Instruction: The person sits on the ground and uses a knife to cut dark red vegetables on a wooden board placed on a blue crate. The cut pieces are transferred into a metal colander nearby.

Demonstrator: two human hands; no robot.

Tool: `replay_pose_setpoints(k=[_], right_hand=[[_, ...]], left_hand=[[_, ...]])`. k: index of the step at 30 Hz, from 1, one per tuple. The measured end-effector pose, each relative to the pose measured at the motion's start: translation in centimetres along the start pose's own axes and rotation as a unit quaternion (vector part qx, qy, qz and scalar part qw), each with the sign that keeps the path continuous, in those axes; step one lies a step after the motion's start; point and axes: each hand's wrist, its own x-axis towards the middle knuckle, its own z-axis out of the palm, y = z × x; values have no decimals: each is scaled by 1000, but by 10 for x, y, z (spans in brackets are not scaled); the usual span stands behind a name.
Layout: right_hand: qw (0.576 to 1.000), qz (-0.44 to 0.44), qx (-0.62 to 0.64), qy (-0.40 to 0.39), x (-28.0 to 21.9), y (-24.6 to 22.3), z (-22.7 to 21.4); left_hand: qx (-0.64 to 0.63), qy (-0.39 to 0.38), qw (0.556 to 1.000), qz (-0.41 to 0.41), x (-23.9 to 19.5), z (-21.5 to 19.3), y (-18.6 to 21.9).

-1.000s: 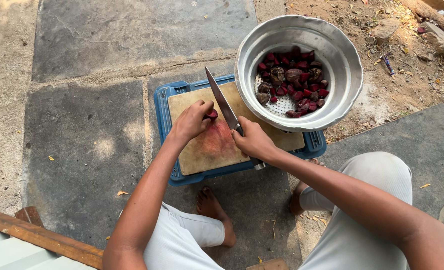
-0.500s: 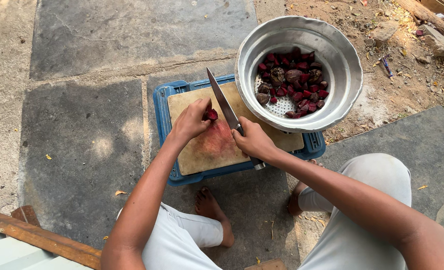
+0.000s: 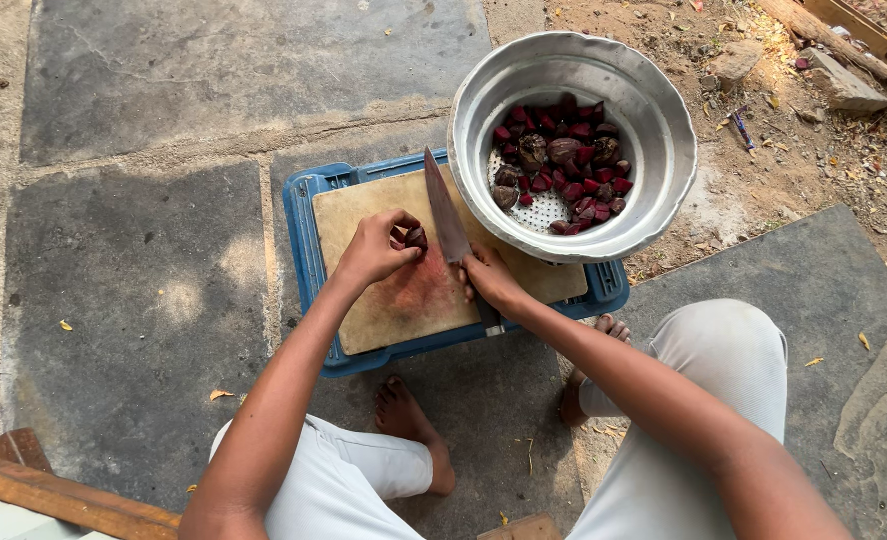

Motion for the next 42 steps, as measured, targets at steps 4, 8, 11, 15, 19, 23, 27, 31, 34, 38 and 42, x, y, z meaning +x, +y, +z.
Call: replay_pose_setpoints(k=[4,8,11,15,19,23,27,31,34,38,42], right_hand=[[998,-26,53,18,11,1,4],[996,-54,-18,62,17,1,20],[982,-103,-102,118,24,4,31],[934,-264,-157,182,32,10,37],[975,-143,-117,127,30,7,38],[980,-158,-100,73,21,2,29],[983,-104,-148,42,15,-4,26],[987,-104,-120,33,8,-11,25],[984,-128,-115,36,7,-11,25],[978,-158,-131,38,9,-10,24],[982,-143,-119,34,5,-14,24]], left_hand=[[-12,27,999,25,-6,3,5],[-4,72,995,73,-11,9,8],[-3,87,992,91,-14,12,4],[-23,109,990,90,-17,19,-2],[-32,116,987,107,-19,19,-6],[-33,110,987,111,-18,19,-9],[13,107,988,108,-17,19,-10],[6,113,988,110,-19,18,-7],[6,108,990,95,-19,17,-6],[12,113,988,102,-19,17,-6],[-2,109,991,83,-18,17,-4]])
